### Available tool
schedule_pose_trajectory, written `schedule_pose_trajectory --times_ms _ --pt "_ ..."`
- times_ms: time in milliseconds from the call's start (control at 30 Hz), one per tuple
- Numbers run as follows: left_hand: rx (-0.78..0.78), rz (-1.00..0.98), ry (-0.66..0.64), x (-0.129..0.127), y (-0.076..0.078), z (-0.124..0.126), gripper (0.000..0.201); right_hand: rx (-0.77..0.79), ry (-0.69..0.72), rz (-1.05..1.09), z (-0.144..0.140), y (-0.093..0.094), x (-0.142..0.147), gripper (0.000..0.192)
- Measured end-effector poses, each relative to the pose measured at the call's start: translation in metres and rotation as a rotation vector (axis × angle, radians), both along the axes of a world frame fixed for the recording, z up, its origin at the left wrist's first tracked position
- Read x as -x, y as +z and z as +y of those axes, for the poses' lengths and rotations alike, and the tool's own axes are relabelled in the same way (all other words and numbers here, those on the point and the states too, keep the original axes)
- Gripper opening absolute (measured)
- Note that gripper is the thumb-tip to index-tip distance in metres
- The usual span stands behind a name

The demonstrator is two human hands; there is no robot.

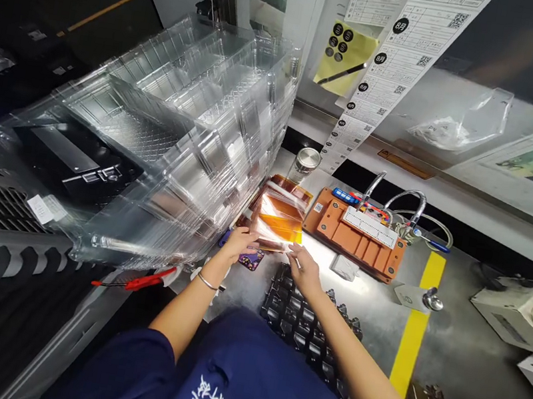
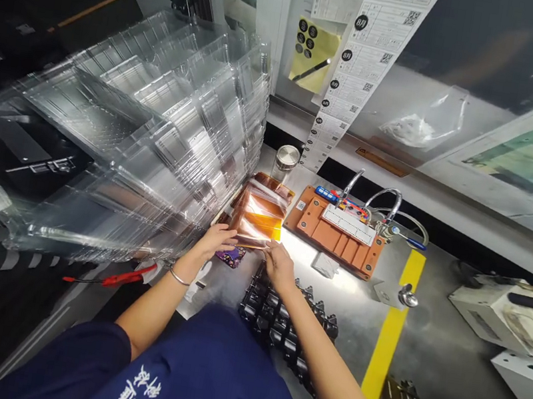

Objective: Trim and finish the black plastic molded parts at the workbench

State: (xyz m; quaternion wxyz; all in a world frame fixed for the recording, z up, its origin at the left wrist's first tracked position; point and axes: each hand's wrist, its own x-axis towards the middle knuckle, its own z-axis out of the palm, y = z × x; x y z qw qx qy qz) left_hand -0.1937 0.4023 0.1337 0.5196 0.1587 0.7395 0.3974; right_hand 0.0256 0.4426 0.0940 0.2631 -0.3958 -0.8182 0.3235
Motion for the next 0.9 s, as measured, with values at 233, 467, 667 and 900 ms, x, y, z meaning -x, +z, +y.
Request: schedule_pose_trajectory --times_ms 233,467,667,900 --pt "-0.221 -0.020 -0.108 -0.025 0.022 0.003 0.010 0.098 0.003 0.042 0.001 0.042 0.018 0.027" --pt "-0.590 0.426 -0.720 -0.041 0.054 0.004 0.021 0.281 -0.061 0.061 0.013 0.100 0.020 0.022" --pt "-0.615 0.306 -0.873 -0.044 0.066 0.008 0.020 0.466 0.130 -0.021 0.025 0.133 -0.004 0.024" --pt "-0.598 0.312 -0.903 -0.054 0.071 0.005 0.023 0.489 0.122 -0.102 0.027 0.146 -0.007 0.025"
